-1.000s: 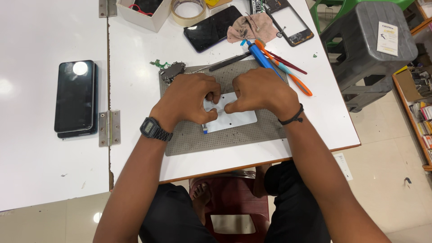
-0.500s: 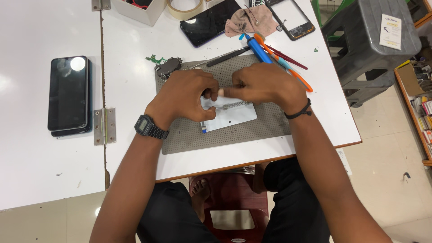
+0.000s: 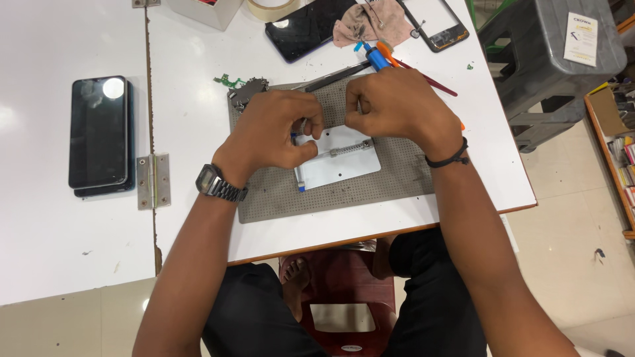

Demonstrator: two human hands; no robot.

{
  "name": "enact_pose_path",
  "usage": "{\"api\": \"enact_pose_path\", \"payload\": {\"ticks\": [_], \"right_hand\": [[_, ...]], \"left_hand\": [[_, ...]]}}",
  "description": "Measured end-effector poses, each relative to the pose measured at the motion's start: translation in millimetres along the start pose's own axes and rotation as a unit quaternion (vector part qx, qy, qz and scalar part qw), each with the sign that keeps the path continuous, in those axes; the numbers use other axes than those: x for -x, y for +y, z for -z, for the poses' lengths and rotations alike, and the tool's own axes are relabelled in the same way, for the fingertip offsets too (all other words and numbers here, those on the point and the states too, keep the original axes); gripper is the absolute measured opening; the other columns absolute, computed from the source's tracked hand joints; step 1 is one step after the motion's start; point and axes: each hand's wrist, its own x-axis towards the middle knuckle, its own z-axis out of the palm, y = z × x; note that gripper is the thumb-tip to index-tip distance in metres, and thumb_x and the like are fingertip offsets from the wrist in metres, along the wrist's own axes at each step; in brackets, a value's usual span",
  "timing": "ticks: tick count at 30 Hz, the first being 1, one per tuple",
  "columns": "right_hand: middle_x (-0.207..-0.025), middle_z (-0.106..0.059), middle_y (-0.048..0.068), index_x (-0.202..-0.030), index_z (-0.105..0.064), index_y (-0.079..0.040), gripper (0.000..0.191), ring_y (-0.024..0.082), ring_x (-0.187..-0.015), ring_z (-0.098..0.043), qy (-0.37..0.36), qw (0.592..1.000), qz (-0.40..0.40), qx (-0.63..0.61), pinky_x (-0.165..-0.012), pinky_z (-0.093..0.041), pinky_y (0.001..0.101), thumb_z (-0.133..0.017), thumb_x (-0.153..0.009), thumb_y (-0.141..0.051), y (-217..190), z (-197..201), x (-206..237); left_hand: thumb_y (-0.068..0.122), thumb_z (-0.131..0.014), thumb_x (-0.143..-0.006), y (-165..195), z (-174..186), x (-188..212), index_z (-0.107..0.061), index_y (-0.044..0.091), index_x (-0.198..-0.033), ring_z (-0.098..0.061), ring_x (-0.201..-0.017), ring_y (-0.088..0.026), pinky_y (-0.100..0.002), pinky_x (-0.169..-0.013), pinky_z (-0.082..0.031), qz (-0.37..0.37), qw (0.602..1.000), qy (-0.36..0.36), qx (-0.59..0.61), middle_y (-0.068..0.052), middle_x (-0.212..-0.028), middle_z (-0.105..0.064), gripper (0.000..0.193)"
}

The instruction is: The person picks up a phone from the counter, carries it to a workbench, and places a small circuit board into a metal jig. They secure the board in the jig, adjust it under a microscope, and use a screwdriver-like tool to work on the board's charging port component.

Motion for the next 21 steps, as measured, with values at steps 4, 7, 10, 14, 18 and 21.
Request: {"api": "enact_pose_path", "payload": {"ticks": [4, 7, 10, 14, 18, 21], "right_hand": [[-0.056, -0.065, 0.002, -0.073, -0.075, -0.014, 0.014, 0.023, -0.053, -0.064, -0.031, 0.999, 0.016, -0.002, -0.053, -0.047, 0.0379, -0.073, -0.066, -0.026, 0, -1, 0], [-0.053, -0.063, 0.002, -0.071, -0.073, -0.012, 0.014, 0.022, -0.050, -0.061, -0.087, 0.996, 0.023, -0.009, -0.051, -0.045, 0.0379, -0.075, -0.063, -0.024, 1, 2, -1], [-0.052, -0.062, 0.002, -0.069, -0.072, -0.011, 0.011, 0.021, -0.048, -0.059, -0.127, 0.992, -0.008, -0.014, -0.050, -0.044, 0.0373, -0.076, -0.064, -0.020, 3, 6, 1], [-0.052, -0.063, 0.002, -0.067, -0.073, -0.011, 0.007, 0.020, -0.047, -0.058, -0.156, 0.987, -0.043, -0.006, -0.051, -0.043, 0.0366, -0.076, -0.066, -0.017, 2, 8, 2], [-0.054, -0.064, 0.002, -0.068, -0.074, -0.010, 0.007, 0.020, -0.047, -0.059, -0.144, 0.989, -0.033, -0.019, -0.051, -0.045, 0.0359, -0.074, -0.069, -0.017, 0, 10, 2], [-0.056, -0.066, 0.003, -0.072, -0.075, -0.009, 0.007, 0.019, -0.049, -0.061, -0.121, 0.991, 0.007, -0.051, -0.052, -0.046, 0.0346, -0.075, -0.070, -0.016, -2, 11, 1]], "left_hand": [[0.022, -0.073, -0.063, 4, -5, 0, -0.072, 0.015, -0.078, -0.062, -0.061, -0.018, -0.033, -0.055, -0.046, -0.007, 1.000, -0.011, 0.024, 0.001, -0.066, -0.063, 0.016], [0.024, -0.075, -0.065, 4, -11, -3, -0.078, 0.018, -0.083, -0.059, -0.055, -0.017, -0.034, -0.051, -0.042, 0.039, 0.998, -0.047, 0.031, 0.001, -0.058, -0.059, 0.019], [0.023, -0.074, -0.069, 2, -16, -3, -0.081, 0.021, -0.087, -0.058, -0.053, -0.015, -0.033, -0.051, -0.042, 0.064, 0.994, -0.066, 0.053, 0.002, -0.057, -0.061, 0.020], [0.021, -0.072, -0.075, -3, -19, -2, -0.083, 0.022, -0.089, -0.059, -0.054, -0.013, -0.032, -0.051, -0.041, 0.050, 0.995, -0.045, 0.072, 0.003, -0.066, -0.070, 0.018], [0.022, -0.067, -0.085, -4, -19, -3, -0.083, 0.020, -0.092, -0.058, -0.053, -0.015, -0.032, -0.052, -0.040, 0.093, 0.991, -0.034, 0.094, 0.002, -0.063, -0.071, 0.017], [0.022, -0.067, -0.085, -3, -14, -3, -0.081, 0.017, -0.091, -0.061, -0.052, -0.015, -0.032, -0.052, -0.043, 0.095, 0.993, -0.014, 0.064, 0.000, -0.063, -0.069, 0.016]]}}
